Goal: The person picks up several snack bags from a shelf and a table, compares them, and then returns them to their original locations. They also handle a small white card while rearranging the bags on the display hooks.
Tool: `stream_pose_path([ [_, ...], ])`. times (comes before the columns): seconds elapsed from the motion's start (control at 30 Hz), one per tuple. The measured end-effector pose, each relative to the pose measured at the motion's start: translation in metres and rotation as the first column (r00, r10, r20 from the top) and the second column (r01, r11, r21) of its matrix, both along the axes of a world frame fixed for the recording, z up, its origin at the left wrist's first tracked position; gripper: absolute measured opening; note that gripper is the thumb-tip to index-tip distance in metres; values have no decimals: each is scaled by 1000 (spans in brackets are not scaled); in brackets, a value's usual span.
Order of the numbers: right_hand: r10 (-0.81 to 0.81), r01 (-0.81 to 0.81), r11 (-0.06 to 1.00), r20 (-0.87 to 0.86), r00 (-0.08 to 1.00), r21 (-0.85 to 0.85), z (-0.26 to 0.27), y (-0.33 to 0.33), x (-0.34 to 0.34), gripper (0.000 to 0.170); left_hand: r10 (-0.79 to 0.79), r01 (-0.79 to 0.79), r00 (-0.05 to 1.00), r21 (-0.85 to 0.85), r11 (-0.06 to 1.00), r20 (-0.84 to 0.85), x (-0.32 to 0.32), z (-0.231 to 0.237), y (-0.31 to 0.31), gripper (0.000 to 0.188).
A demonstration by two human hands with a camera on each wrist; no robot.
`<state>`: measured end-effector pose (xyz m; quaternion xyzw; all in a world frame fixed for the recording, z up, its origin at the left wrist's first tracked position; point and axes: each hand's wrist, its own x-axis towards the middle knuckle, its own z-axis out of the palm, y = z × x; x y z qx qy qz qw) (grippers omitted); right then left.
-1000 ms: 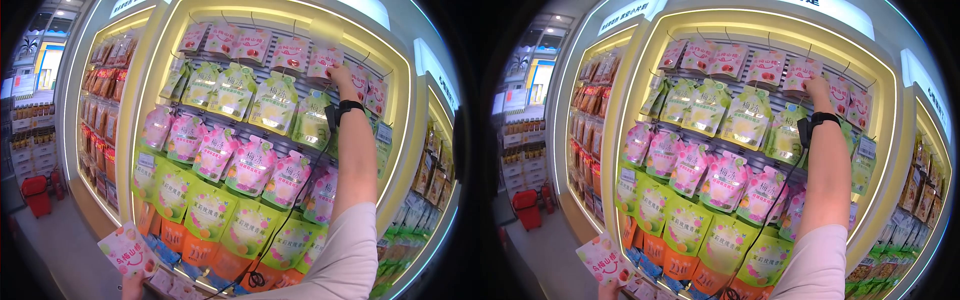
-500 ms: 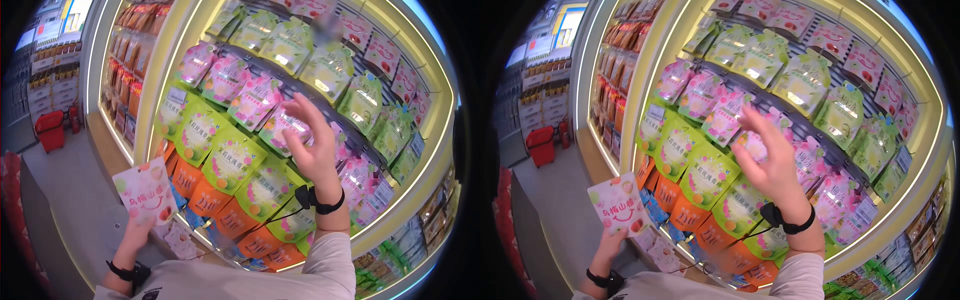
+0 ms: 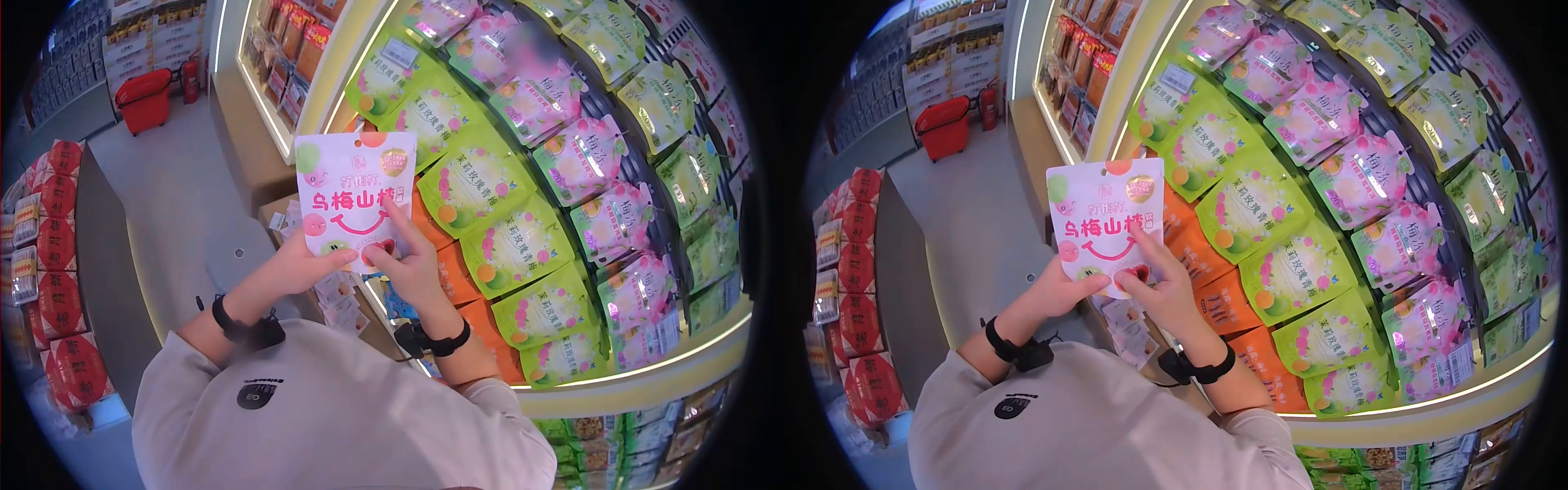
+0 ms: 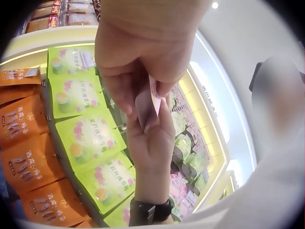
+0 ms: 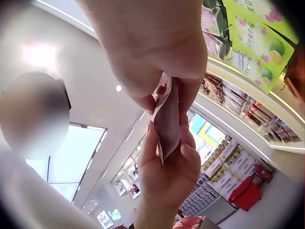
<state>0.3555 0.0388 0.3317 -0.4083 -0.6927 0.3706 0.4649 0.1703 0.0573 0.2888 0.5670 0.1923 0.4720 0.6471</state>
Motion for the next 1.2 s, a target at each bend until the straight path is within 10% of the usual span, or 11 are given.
stream_pose_path([
  [0.13,-21,-20,990,281,960,143,28,-12,27,49,-111,120,992,153,981,-63,12,11,-3,34],
  [0.27,-251,217,944,111,962,249,106,-45,87,46,-276,284,951,38,958,-142,12,14,-8,38],
  [0.53,-580,561,297,-321,748,773,363,-114,242,46,-154,140,983,-136,981,-101,12,-31,9,23],
  [0.7,-749,600,158,-300,591,785,481,-152,308,43,0,-6,958,-17,1000,-288,32,-33,4,23],
  [1.2,-760,640,284,-240,604,714,552,-161,346,39,23,-24,968,-1,1000,-250,90,-36,-18,21],
])
